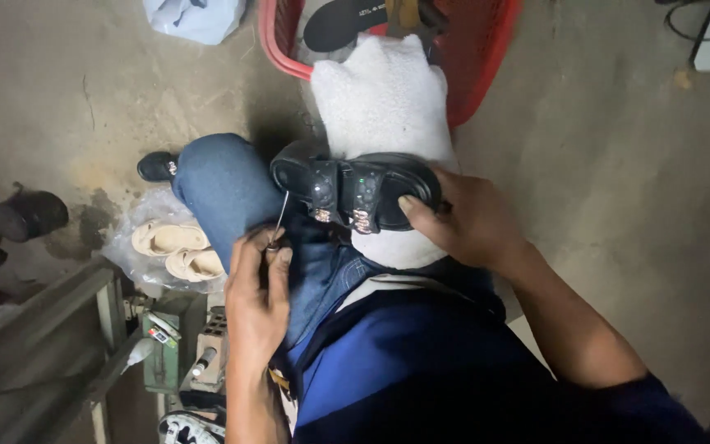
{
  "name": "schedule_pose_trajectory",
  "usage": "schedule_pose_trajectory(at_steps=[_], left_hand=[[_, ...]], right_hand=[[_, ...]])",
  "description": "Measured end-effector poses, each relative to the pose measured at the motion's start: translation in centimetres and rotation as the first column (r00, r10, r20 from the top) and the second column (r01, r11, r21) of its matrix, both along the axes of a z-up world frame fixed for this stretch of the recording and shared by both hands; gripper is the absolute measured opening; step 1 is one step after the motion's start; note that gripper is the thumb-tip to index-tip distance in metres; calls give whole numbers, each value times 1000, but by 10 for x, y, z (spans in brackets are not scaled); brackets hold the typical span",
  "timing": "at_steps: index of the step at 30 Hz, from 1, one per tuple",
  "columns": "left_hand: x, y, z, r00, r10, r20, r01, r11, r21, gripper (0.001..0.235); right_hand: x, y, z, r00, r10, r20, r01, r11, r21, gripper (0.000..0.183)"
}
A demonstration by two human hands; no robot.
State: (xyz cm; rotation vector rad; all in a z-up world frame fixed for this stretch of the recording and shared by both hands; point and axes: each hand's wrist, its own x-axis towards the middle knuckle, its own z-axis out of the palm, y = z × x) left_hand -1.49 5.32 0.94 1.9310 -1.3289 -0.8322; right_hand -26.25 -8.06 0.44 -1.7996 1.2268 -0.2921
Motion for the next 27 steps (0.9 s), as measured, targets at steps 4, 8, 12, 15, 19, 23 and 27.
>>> schedule_pose_trajectory(at_steps=[4, 8, 12, 15, 19, 23, 27], left_hand=[[-6, 20, -12, 946, -74, -315, 110, 989, 97, 50], [-28, 4, 8, 964, -211, -163, 197, 976, -97, 39], [-43, -17, 25, 956, -274, -103, 264, 959, -106, 30], [-48, -22, 24, 956, -289, -45, 285, 955, -78, 30], [-51, -25, 19, 964, -266, -13, 265, 962, -63, 30], [-52, -28, 15, 960, -281, 11, 282, 958, -63, 31], [-52, -29, 13, 960, -278, 17, 278, 958, -67, 31]], right_hand=[[4, -1, -1, 958, -31, -284, 118, 948, 297, 33], [-6, 2, -13, 998, -10, 69, 3, 995, 99, 22], [-9, 2, -11, 992, -28, 123, 14, 994, 111, 19], [-11, 4, -20, 987, -10, 158, -5, 996, 92, 25], [-10, 3, -18, 994, -33, 103, 18, 989, 150, 20], [-9, 5, -16, 992, -42, 122, 22, 987, 158, 20], [-9, 6, -17, 993, -34, 109, 22, 994, 109, 17]])
